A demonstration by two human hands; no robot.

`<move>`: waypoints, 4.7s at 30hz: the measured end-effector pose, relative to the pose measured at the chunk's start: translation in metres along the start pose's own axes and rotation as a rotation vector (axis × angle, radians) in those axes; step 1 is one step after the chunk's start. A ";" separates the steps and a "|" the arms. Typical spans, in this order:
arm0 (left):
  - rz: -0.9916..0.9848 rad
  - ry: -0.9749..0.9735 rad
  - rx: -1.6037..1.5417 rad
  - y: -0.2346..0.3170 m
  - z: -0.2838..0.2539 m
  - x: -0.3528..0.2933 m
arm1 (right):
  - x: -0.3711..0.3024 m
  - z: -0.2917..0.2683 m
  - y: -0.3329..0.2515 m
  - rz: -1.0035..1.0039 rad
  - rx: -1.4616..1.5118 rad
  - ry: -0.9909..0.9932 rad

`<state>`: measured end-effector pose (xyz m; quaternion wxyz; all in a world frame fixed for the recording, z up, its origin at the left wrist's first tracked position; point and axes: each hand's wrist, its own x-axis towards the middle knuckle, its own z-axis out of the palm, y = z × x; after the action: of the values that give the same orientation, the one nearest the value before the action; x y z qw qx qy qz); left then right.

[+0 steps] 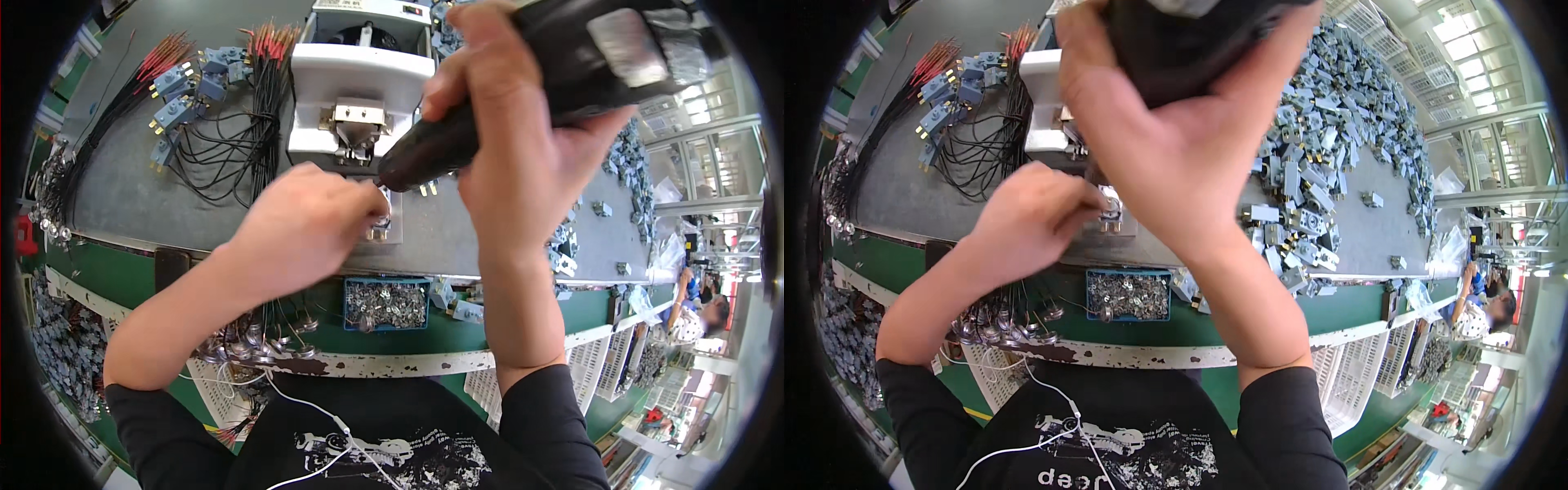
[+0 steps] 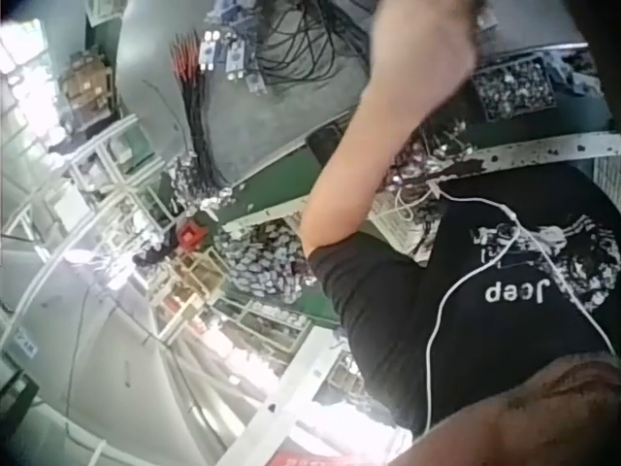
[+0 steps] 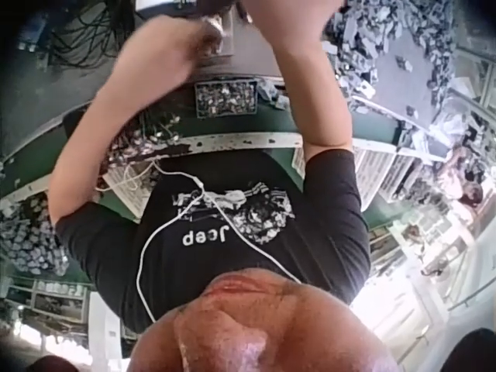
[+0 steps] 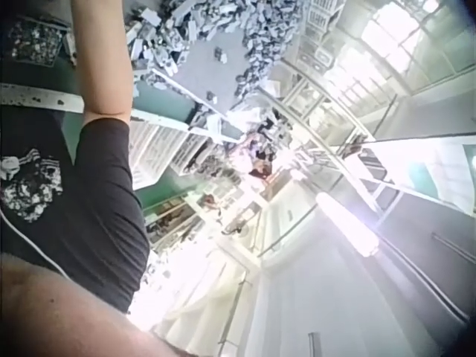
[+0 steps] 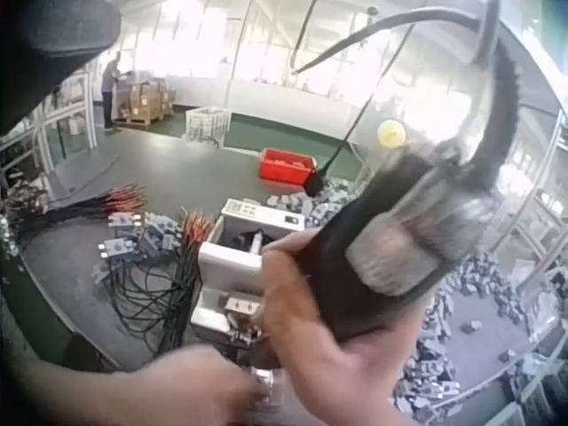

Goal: Assembling small electronic motor and housing components using an electric screwdriver on an assembly line.

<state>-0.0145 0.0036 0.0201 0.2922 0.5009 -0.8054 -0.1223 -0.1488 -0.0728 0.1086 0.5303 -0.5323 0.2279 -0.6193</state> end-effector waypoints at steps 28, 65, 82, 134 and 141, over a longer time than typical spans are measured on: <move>-0.128 -0.010 -0.019 -0.003 0.024 -0.006 | -0.019 -0.040 0.014 -0.281 -0.168 -0.172; -0.161 -0.045 -0.051 -0.005 0.025 -0.006 | -0.015 -0.042 0.027 -0.119 -0.042 -0.010; -0.136 -0.041 -0.050 -0.013 0.029 -0.013 | -0.006 -0.037 0.017 -0.121 -0.062 -0.431; -0.191 -0.310 0.149 -0.018 -0.076 -0.040 | -0.015 -0.199 0.050 -0.146 -1.724 -0.607; -0.137 -0.513 0.135 -0.002 -0.066 -0.046 | -0.013 -0.203 0.048 -0.128 -1.688 -0.682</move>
<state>0.0413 0.0497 0.0560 0.0354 0.5252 -0.8237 -0.2107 -0.3139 -0.1344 -0.0046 -0.0321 -0.9093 0.4063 -0.0839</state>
